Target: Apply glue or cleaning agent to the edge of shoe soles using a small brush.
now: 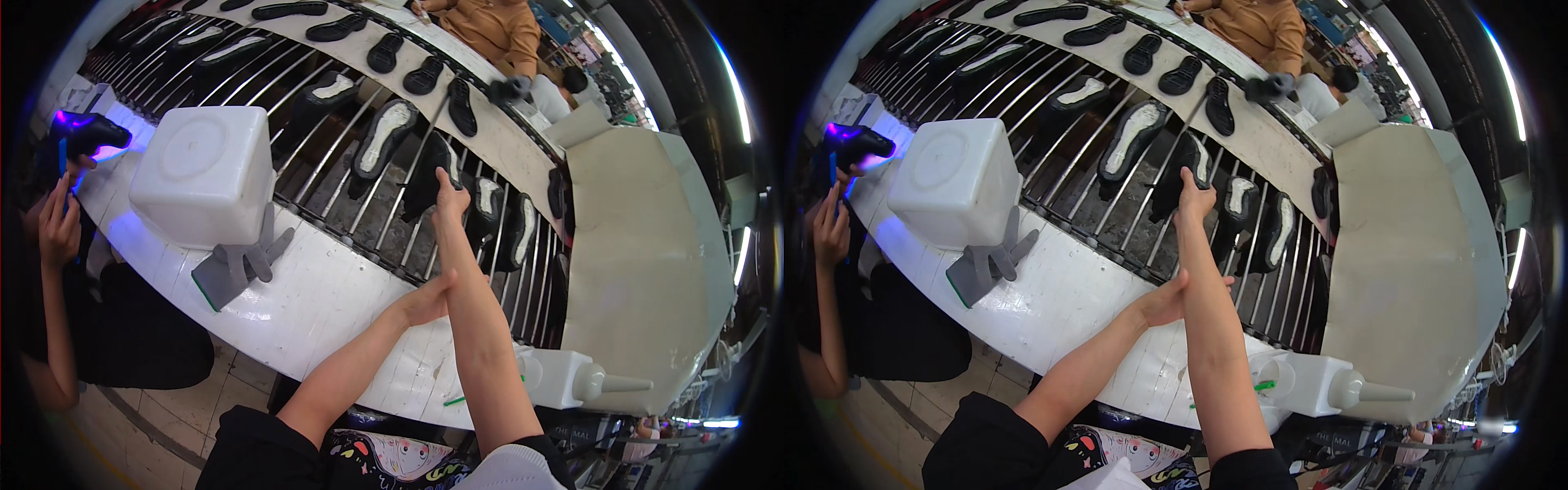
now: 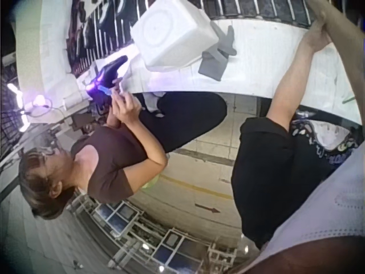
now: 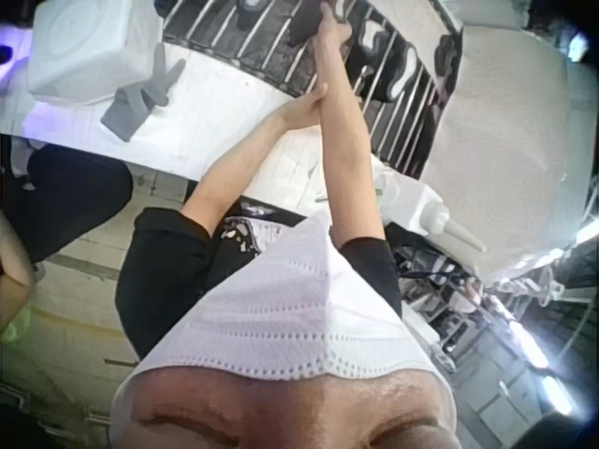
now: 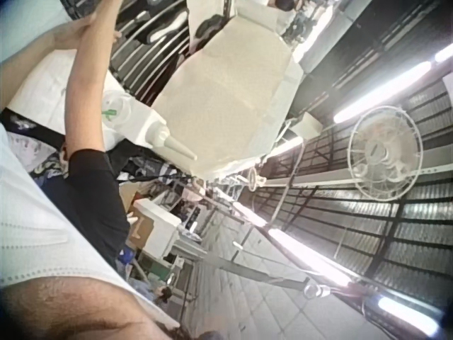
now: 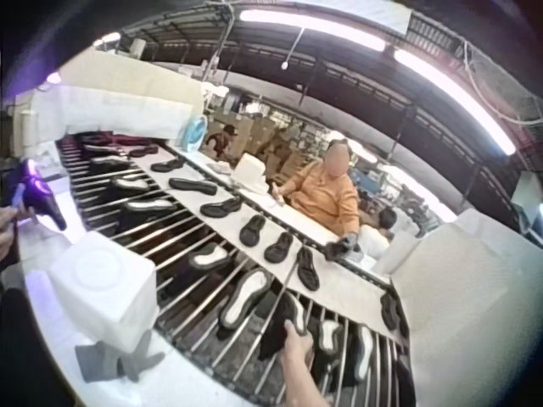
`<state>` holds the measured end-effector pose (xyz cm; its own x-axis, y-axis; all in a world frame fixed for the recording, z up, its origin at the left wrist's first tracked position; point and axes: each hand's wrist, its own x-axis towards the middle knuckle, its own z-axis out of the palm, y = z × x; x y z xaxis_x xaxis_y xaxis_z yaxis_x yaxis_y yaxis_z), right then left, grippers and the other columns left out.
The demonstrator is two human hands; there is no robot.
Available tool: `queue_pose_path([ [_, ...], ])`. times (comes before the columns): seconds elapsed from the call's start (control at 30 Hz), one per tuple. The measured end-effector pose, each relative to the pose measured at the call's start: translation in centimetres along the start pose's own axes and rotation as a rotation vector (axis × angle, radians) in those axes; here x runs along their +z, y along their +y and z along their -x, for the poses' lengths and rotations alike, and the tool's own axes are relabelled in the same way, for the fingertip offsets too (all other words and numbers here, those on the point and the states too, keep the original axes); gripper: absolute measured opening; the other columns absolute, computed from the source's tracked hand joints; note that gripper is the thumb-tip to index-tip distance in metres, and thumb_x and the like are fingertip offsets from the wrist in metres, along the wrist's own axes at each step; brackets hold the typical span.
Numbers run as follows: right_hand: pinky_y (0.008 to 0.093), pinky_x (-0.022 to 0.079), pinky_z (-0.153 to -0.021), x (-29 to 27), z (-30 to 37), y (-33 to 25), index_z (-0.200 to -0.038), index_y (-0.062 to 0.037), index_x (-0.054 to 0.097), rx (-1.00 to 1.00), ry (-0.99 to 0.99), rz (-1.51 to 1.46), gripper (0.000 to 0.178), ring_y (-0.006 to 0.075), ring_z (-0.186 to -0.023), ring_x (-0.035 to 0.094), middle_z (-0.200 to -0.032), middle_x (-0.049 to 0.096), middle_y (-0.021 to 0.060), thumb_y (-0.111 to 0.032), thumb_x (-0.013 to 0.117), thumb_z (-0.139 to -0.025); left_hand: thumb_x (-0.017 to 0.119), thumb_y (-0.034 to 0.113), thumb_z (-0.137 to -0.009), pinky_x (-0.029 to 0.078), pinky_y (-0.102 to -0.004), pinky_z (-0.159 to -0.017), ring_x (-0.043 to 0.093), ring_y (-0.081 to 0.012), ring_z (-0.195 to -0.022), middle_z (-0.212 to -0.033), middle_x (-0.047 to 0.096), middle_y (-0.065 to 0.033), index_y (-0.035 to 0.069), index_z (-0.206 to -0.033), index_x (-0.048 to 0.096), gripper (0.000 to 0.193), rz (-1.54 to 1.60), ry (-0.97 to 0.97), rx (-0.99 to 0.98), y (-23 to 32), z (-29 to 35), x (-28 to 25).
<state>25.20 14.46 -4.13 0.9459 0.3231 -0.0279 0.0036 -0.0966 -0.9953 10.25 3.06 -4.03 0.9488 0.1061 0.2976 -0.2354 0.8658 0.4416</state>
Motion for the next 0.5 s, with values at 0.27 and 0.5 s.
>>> queue_pose_path([
  [0.27,0.034,0.053,-0.078,-8.5,6.1,-6.8,-0.104,-0.0009,0.06,0.246,-0.162,-0.415,0.036,0.0197,-0.085,0.065,-0.095,0.067,0.0078,-0.023,0.072,-0.078,0.041,0.051,-0.092,0.03,-0.0571,-0.104,0.036,-0.0381,-0.13,-0.139,0.038,-0.0255,0.014,-0.134,0.033,0.056,0.511,0.281,-0.082,-1.3,0.1,-3.9],
  [0.5,0.0324,0.049,-0.087,-23.4,19.0,-17.4,-0.107,-0.0006,0.06,0.171,-0.393,-0.463,0.034,0.0166,-0.092,0.063,-0.1,0.066,0.0071,-0.026,0.064,-0.085,0.047,0.055,-0.09,0.035,-0.0448,-0.105,0.045,-0.0259,-0.125,-0.138,0.043,-0.0129,0.011,-0.143,0.028,0.071,0.043,0.288,0.023,-0.3,0.2,-1.4],
])
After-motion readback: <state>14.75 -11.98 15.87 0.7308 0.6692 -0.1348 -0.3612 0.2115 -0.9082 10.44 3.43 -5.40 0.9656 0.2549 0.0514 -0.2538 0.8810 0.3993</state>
